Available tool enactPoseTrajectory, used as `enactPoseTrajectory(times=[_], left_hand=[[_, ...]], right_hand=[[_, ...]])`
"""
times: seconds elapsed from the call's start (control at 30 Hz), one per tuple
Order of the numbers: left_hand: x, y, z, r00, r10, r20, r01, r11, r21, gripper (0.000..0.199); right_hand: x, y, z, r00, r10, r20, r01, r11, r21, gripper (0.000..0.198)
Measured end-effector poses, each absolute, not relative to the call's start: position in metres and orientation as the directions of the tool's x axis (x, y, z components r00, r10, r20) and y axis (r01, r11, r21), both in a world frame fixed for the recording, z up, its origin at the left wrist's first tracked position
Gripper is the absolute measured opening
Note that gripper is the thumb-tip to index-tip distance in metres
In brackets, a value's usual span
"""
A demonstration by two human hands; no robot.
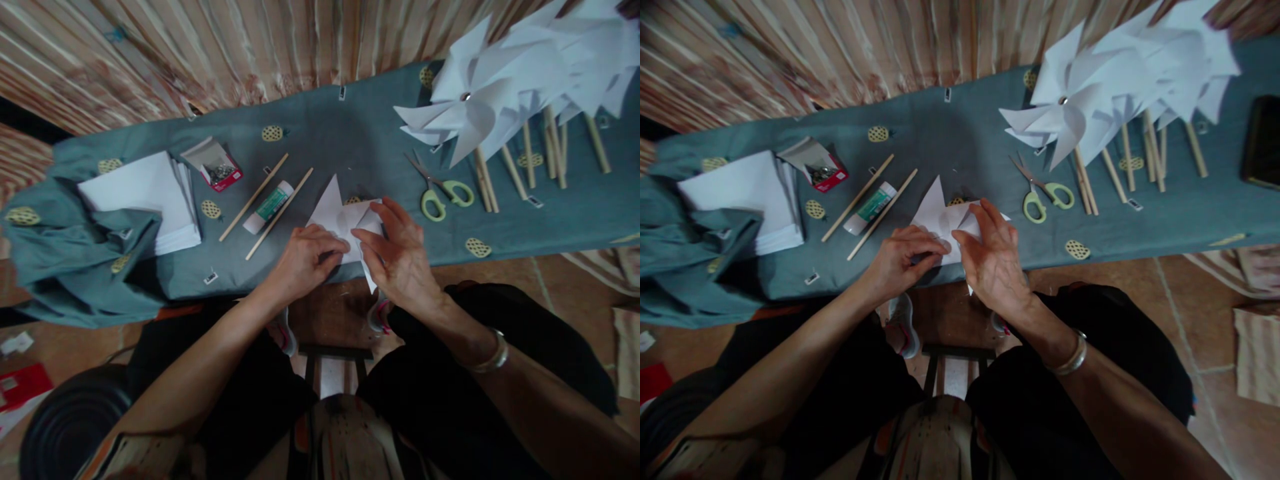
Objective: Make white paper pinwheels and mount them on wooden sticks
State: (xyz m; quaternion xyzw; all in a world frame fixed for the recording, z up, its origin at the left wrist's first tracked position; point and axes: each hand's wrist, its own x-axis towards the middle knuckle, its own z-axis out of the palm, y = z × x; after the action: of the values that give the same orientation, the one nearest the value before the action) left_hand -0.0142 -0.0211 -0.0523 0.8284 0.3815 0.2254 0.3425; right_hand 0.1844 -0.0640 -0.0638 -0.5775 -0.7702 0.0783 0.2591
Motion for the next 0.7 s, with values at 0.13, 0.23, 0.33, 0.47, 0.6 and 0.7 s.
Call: enactPoseTrajectory(times=[0.13, 0.23, 0.33, 0.47, 0.6, 0.7], left_hand=[[-0.014, -0.021, -0.051, 0.609, 0.787, 0.1, 0.479, -0.465, 0.745, 0.016], [-0.015, -0.02, -0.052, 0.614, 0.783, 0.101, 0.472, -0.466, 0.748, 0.017], [-0.014, -0.02, -0.054, 0.612, 0.782, 0.117, 0.465, -0.475, 0.747, 0.016], [-0.015, -0.021, -0.053, 0.618, 0.774, 0.141, 0.444, -0.491, 0.749, 0.018], [-0.025, -0.019, -0.047, 0.582, 0.795, 0.17, 0.438, -0.483, 0.758, 0.024], [-0.041, -0.013, -0.042, 0.488, 0.852, 0.189, 0.512, -0.455, 0.729, 0.024]], right_hand=[[0.186, -0.063, -0.063, -0.238, 0.926, 0.294, 0.86, 0.341, -0.379, 0.025], [0.185, -0.062, -0.061, -0.266, 0.923, 0.28, 0.869, 0.355, -0.345, 0.025], [0.183, -0.062, -0.059, -0.257, 0.937, 0.237, 0.875, 0.329, -0.356, 0.025], [0.181, -0.062, -0.059, -0.27, 0.927, 0.26, 0.876, 0.349, -0.333, 0.024], [0.179, -0.062, -0.061, -0.288, 0.902, 0.322, 0.881, 0.381, -0.28, 0.028], [0.179, -0.06, -0.061, -0.297, 0.901, 0.317, 0.881, 0.387, -0.273, 0.027]])
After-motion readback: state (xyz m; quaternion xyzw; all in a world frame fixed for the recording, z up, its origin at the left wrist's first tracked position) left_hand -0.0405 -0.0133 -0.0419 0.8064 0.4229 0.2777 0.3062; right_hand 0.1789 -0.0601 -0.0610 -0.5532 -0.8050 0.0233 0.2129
